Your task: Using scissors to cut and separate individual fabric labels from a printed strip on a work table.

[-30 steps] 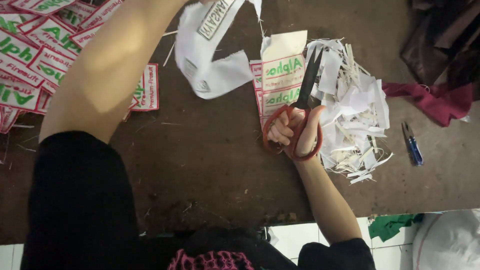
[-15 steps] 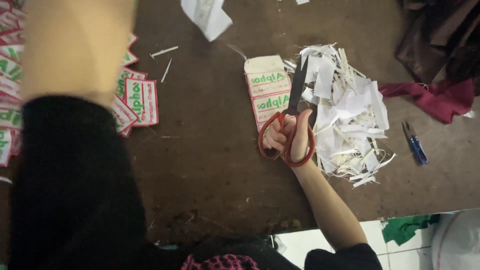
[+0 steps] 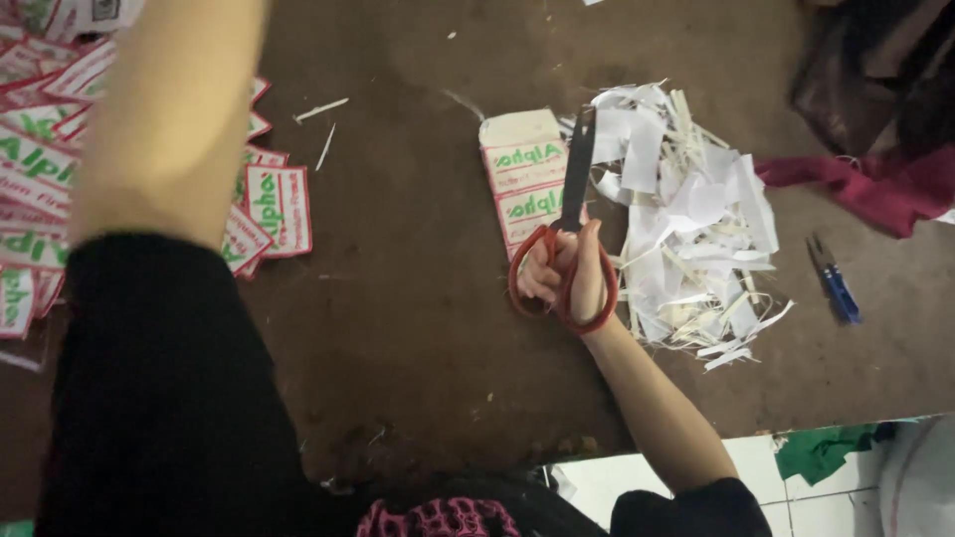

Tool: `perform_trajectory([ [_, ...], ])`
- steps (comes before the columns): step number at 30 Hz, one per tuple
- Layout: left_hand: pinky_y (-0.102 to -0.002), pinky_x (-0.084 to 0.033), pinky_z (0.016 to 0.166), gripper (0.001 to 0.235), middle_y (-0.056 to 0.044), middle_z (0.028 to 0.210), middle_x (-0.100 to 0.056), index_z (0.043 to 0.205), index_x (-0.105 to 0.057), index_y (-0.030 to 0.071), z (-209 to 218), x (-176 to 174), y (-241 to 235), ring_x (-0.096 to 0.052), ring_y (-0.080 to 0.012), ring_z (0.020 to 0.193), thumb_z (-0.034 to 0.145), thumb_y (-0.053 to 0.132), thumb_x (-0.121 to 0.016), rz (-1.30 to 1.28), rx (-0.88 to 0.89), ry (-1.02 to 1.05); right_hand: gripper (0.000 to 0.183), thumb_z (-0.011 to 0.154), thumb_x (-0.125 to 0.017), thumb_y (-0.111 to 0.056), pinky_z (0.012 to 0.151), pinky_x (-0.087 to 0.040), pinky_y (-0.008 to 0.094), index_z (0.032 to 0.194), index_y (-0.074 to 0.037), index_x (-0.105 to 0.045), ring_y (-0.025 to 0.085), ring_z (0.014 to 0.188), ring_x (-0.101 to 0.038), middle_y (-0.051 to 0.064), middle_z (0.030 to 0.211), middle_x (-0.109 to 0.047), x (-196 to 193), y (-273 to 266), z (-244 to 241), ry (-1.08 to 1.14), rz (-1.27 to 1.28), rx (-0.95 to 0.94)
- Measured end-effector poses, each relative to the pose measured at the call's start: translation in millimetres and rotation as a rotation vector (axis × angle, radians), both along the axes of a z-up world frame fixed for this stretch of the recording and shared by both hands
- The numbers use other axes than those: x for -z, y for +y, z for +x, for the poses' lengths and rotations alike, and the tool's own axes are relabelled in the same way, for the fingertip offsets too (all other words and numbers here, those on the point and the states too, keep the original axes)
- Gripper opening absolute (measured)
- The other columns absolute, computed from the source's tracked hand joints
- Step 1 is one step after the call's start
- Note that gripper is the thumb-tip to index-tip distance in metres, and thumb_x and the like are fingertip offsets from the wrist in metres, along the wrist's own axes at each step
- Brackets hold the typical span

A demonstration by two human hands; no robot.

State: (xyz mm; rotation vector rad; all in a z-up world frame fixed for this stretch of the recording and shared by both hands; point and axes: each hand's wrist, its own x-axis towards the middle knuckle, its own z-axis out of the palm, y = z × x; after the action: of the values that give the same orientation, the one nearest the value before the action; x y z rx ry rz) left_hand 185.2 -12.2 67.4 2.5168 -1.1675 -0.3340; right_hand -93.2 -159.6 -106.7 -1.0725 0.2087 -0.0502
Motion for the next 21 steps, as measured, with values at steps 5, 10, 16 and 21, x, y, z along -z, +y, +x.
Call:
perform_trajectory([
  [5,-0.058,-0.054,0.070,0.035,-0.029,0.102,-0.071,0.107,-0.072,-0.003,-23.2,102.9,-18.9,-0.069,-0.0476,0.089,0.092,0.028,-0.064,0.023,-0.069,0.016,0.072,0.091,-0.036,-0.076,0.047,-0.034,0.030,0.072,-0.008,-0.051,0.012,0.037,-0.028,-0.003,0.051,-0.029,-26.0,10.6,-2.5,-0.061,0.103,-0.061],
  [10,-0.054,-0.046,0.092,0.062,-0.021,0.127,-0.057,0.126,-0.061,0.001,-49.9,196.0,-77.1,-0.051,-0.0416,0.117,0.097,0.056,-0.062,-0.012,-0.075,-0.073,0.068,0.092,-0.032,-0.076,0.049,-0.030,0.029,0.076,-0.013,-0.050,0.011,0.039,-0.027,-0.005,0.052,-0.027,-27.4,11.1,-8.2,-0.126,-0.013,-0.091],
  [16,-0.031,-0.052,0.078,0.032,-0.006,0.112,-0.073,0.116,-0.056,0.009,-75.6,120.9,-59.0,-0.070,-0.0157,0.097,0.087,0.018,-0.067,-0.501,-0.331,0.719,0.066,0.094,-0.041,-0.072,0.045,-0.030,0.028,0.082,-0.008,-0.053,0.013,0.044,-0.034,-0.001,0.058,-0.033,-13.1,8.8,-13.3,-0.172,-0.015,-0.110],
  [21,-0.028,-0.050,0.077,0.043,-0.003,0.109,-0.066,0.120,-0.059,0.007,-113.6,82.4,-28.2,-0.064,-0.0131,0.097,0.078,0.016,-0.067,-0.677,-0.151,0.713,0.057,0.106,-0.031,-0.047,0.056,-0.036,0.029,0.068,-0.009,-0.047,0.020,0.053,-0.045,0.008,0.057,-0.046,-75.2,23.4,-17.8,-0.429,-0.466,0.114],
])
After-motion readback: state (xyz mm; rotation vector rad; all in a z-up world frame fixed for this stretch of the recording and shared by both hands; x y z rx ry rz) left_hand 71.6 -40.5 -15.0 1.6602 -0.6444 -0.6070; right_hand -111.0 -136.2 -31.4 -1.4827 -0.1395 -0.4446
